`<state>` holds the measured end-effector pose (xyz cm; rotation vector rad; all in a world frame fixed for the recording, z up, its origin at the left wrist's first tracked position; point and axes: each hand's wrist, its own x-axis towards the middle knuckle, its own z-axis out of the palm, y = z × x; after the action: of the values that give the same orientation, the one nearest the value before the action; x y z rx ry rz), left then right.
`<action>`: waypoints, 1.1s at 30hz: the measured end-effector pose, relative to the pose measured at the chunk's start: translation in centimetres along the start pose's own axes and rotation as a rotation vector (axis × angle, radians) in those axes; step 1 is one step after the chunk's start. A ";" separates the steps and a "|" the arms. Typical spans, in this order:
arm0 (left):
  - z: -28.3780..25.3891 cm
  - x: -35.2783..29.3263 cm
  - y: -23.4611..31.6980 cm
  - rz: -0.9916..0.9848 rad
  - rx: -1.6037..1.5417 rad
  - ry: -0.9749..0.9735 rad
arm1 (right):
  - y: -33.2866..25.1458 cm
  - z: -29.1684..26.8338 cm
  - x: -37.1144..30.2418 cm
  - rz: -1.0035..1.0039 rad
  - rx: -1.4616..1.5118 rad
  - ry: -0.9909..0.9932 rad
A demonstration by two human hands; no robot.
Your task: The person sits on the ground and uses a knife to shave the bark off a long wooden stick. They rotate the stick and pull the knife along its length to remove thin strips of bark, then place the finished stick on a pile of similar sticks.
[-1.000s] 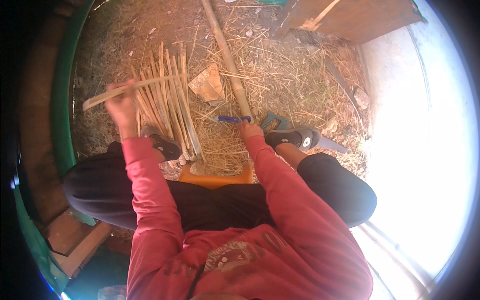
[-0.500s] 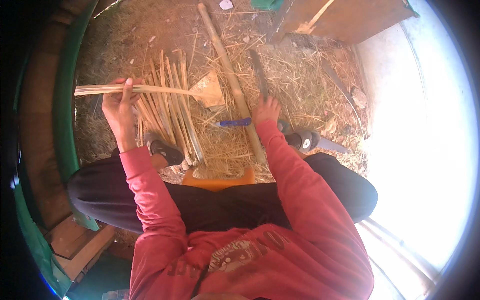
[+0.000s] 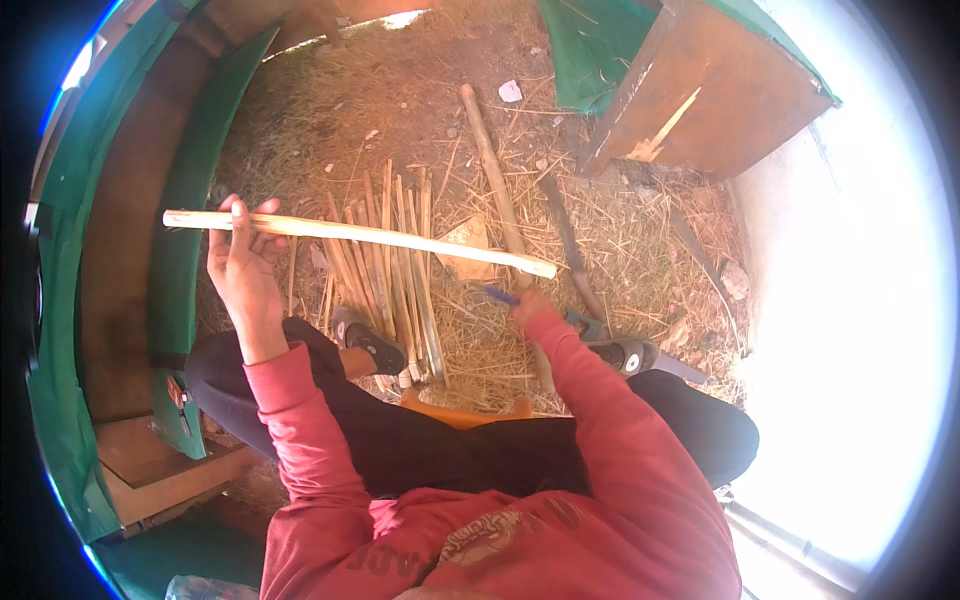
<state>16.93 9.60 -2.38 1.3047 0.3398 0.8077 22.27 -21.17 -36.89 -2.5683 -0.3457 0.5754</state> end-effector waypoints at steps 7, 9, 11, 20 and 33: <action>0.3 0.9 3.5 -0.020 0.044 -0.070 | -7.1 -21.0 -2.0 0.263 0.172 -0.644; 0.6 0.7 4.7 -0.006 0.102 -0.076 | -9.8 -24.5 -4.7 0.081 0.088 -0.483; 1.2 0.8 4.8 0.022 0.114 -0.108 | -11.8 -26.7 -7.1 -0.002 0.362 -0.326; 4.7 1.0 4.6 -0.025 0.027 -0.221 | -20.2 -24.1 -15.7 -0.387 1.023 -0.038; 4.5 -10.3 0.4 -0.612 -0.358 -0.606 | -19.7 -19.4 -18.9 -0.445 0.854 0.296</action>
<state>12.57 -0.71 -2.98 0.9650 0.0847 -0.0597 11.79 -18.53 -5.18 -1.6451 -0.4316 0.1165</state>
